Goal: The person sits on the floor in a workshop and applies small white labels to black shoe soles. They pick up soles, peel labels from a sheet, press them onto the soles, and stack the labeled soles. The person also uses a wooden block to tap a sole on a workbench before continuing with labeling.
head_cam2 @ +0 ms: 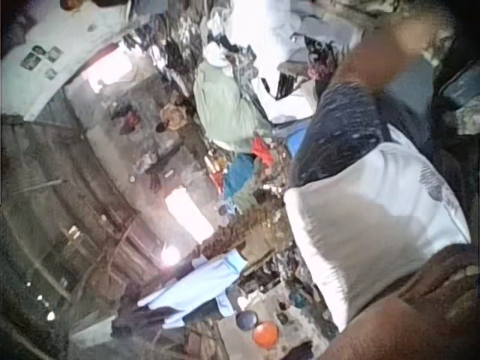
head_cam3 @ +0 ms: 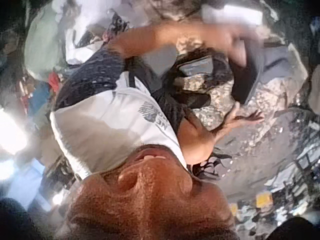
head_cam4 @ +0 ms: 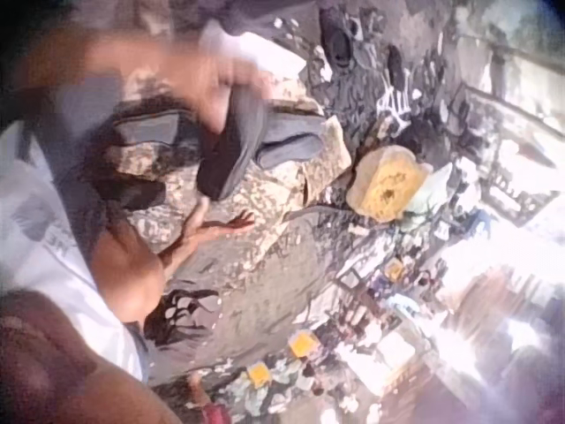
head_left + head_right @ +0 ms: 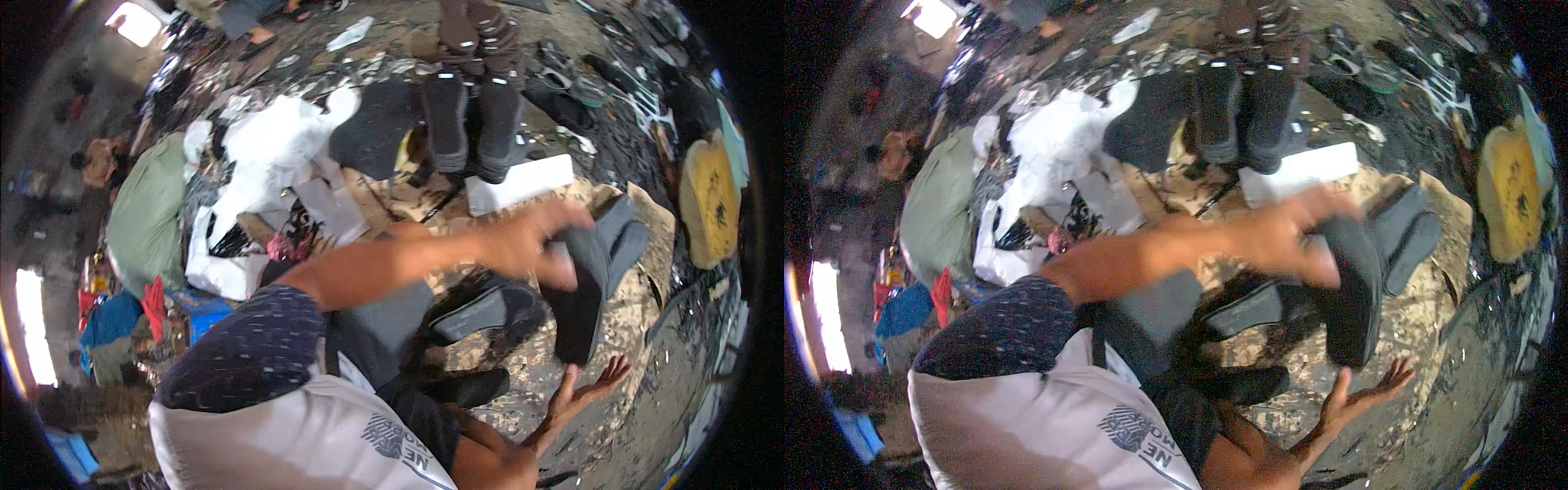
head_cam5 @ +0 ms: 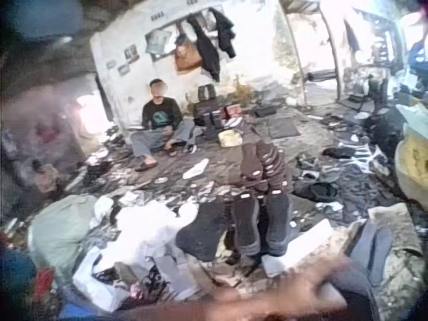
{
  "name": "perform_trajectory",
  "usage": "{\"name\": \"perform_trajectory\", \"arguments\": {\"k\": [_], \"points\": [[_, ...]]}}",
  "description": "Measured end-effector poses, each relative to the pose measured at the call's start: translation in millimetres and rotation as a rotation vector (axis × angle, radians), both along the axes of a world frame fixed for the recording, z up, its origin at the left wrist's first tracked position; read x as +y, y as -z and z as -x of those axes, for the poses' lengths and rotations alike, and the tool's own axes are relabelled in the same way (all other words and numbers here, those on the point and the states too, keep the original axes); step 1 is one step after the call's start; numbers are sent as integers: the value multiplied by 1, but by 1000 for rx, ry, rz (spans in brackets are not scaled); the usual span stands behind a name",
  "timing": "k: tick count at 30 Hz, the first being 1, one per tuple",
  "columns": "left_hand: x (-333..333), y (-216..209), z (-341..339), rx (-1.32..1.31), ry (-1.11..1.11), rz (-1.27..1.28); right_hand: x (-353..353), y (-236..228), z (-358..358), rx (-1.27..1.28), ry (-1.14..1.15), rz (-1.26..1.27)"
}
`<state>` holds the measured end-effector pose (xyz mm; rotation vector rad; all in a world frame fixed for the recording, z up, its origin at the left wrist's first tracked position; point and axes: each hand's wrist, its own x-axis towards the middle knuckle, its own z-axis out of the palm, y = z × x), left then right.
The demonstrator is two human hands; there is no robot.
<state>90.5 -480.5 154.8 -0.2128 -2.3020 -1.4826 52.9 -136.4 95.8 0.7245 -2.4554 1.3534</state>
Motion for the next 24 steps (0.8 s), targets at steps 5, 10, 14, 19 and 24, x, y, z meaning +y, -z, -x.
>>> {"name": "perform_trajectory", "arguments": {"k": [5,10,14,19,24], "points": [[-206,-22,-44,-188,-604,-848,-14,12,17,-209,168,20],[-266,24,-33,-313,-772,-854,-13,44,10,-325,193,-62],[-284,58,-23,-434,-1110,-484,3,60,10,-308,261,-274],[-306,76,-118,29,-1184,-524,26,45,36,-185,274,-525],[-445,153,-358,-344,-1578,-216,14,29,45,-54,209,-637]]}}
